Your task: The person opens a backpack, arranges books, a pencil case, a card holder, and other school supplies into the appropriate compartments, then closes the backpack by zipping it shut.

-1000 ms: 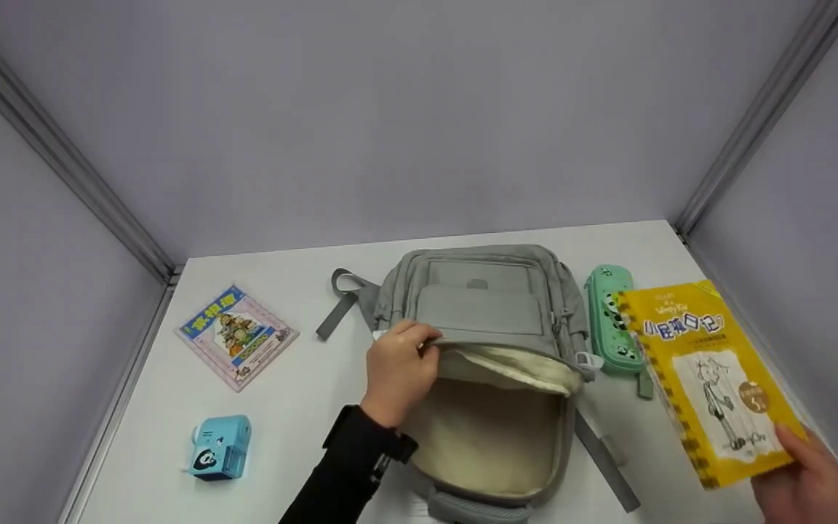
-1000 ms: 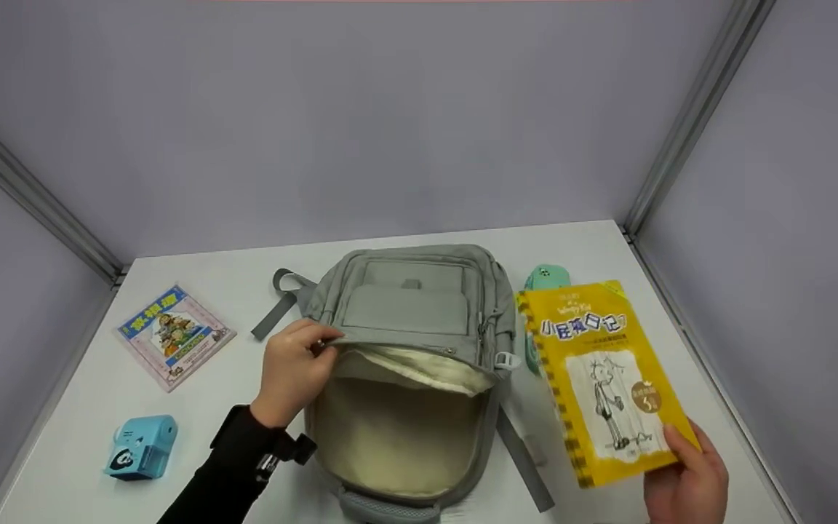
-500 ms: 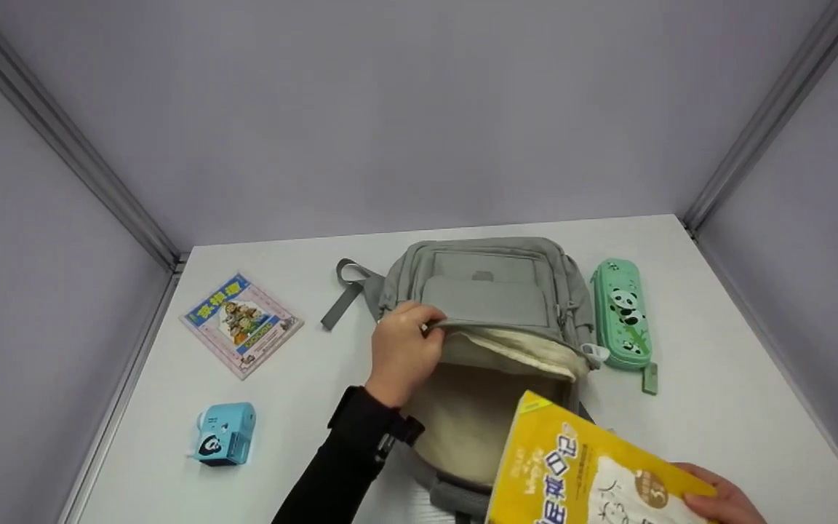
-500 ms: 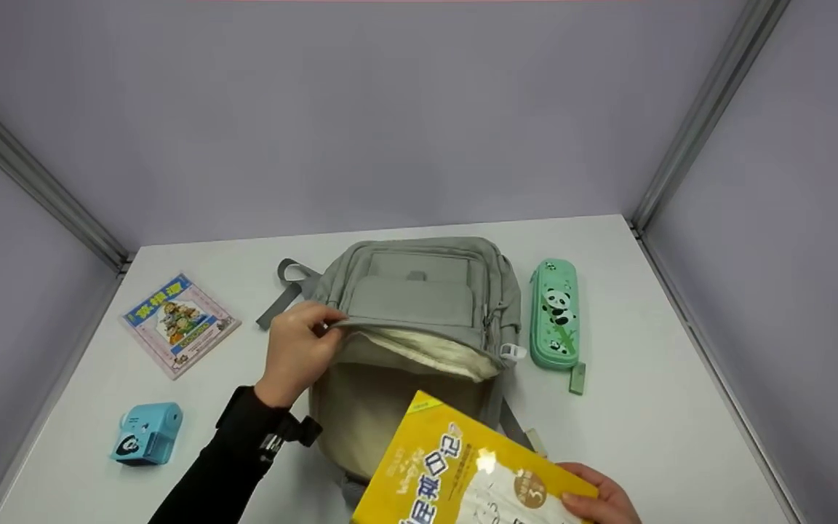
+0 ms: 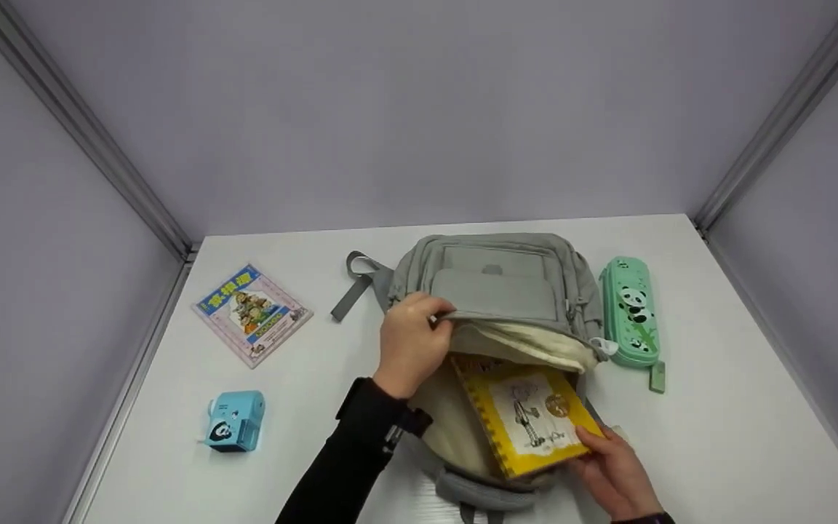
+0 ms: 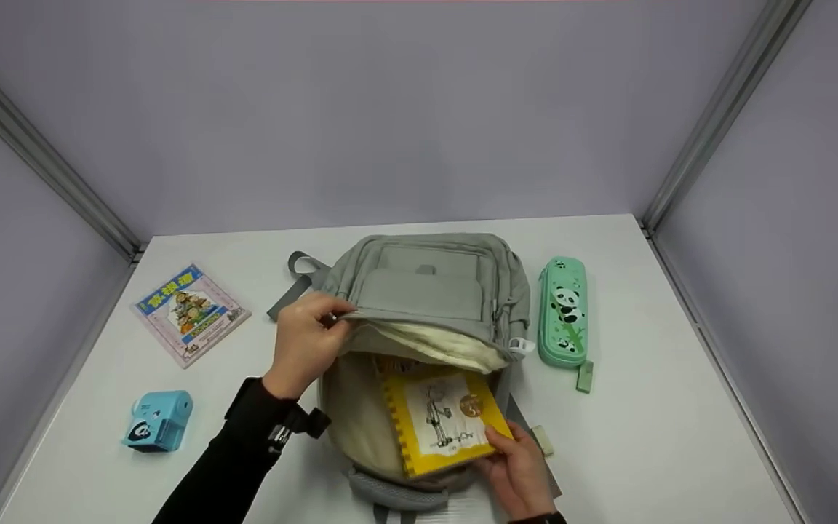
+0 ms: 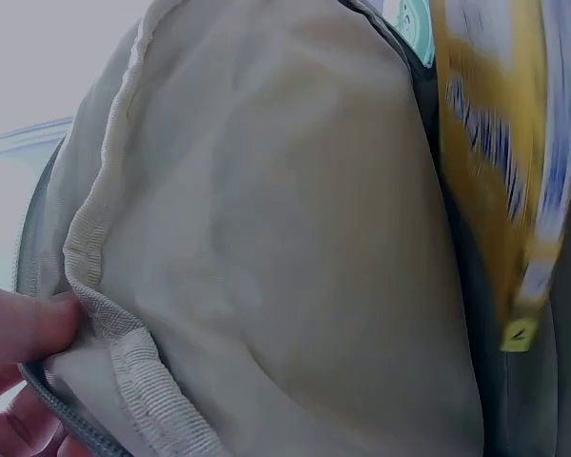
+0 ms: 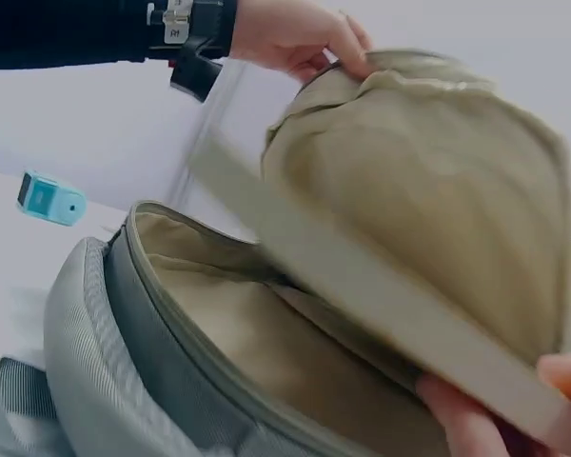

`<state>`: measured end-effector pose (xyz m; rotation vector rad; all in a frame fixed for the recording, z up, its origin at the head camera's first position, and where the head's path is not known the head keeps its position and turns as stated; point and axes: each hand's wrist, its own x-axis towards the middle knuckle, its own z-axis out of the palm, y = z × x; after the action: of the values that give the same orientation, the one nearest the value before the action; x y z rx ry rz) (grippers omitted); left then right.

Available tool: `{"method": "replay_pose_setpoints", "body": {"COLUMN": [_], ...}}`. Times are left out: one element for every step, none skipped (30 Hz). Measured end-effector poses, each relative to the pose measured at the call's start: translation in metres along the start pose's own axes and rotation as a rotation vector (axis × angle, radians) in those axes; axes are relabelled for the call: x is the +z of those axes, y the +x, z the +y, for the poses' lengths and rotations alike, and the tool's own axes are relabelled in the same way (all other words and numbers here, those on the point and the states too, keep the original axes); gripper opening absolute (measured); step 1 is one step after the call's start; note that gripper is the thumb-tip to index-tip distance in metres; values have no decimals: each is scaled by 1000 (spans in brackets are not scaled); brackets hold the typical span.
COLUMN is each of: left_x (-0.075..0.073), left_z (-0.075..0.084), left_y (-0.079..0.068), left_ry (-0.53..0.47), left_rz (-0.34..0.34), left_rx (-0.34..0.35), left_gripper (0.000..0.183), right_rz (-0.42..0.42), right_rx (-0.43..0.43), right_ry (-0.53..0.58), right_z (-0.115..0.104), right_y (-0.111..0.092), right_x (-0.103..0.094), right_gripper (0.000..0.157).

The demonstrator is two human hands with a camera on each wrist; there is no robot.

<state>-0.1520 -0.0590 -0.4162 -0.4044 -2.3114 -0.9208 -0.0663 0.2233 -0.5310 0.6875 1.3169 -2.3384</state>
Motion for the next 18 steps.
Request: {"method": "replay_pose_setpoints", "body": {"left_x": [0, 0, 0, 0, 0, 0, 0, 0, 0, 0, 0, 0, 0, -1, -1, -1, -1, -1], "left_z": [0, 0, 0, 0, 0, 0, 0, 0, 1, 1, 1, 1, 2, 2, 3, 3, 3, 4], "left_y": [0, 0, 0, -1, -2, -2, -3, -4, -5, -6, -7, -8, -9, -9, -11, -11, -12, -13], "left_ry": [1, 0, -1, 0, 2, 2, 0, 0, 0, 1, 1, 0, 0, 0, -1, -3, -8, -11], "left_rz": [0, 1, 1, 0, -1, -1, -3, -4, -4, -4, -4, -3, -2, -1, 0, 2, 2, 3], "left_rx": [-5, -8, -11, -12, -13, -13, -15, -14, -14, -12, -11, -9, -7, -2, 3, 8, 14, 21], "left_gripper": [15, 15, 15, 15, 15, 15, 15, 16, 16, 17, 17, 17, 17, 18, 18, 18, 19, 19], "right_rz": [12, -1, -13, -29, -41, -57, -77, -93, -118, -144, -171, -198, -223, -250, -279, -310, -335, -363], "right_rx": [-20, -30, -42, -51, -58, -63, -69, -77, -83, -94, -102, -110, -120, -129, -134, -139, -143, -221], "right_ry": [17, 37, 42, 43, 49, 66, 88, 106, 137, 174, 209, 256, 298, 351, 400, 449, 495, 382], "right_z": [1, 2, 2, 2, 1, 0, 0, -1, -1, -1, 0, 1, 1, 2, 3, 4, 5, 7], "right_y": [5, 10, 14, 18, 21, 24, 26, 29, 31, 34, 37, 41, 45, 50, 54, 59, 64, 68], "right_x": [6, 10, 14, 18, 21, 25, 29, 33, 36, 40, 44, 48, 52, 56, 60, 63, 67, 69], "right_gripper": [59, 63, 64, 65, 65, 65, 65, 65, 66, 68, 68, 67, 64, 57, 53, 47, 43, 42]}}
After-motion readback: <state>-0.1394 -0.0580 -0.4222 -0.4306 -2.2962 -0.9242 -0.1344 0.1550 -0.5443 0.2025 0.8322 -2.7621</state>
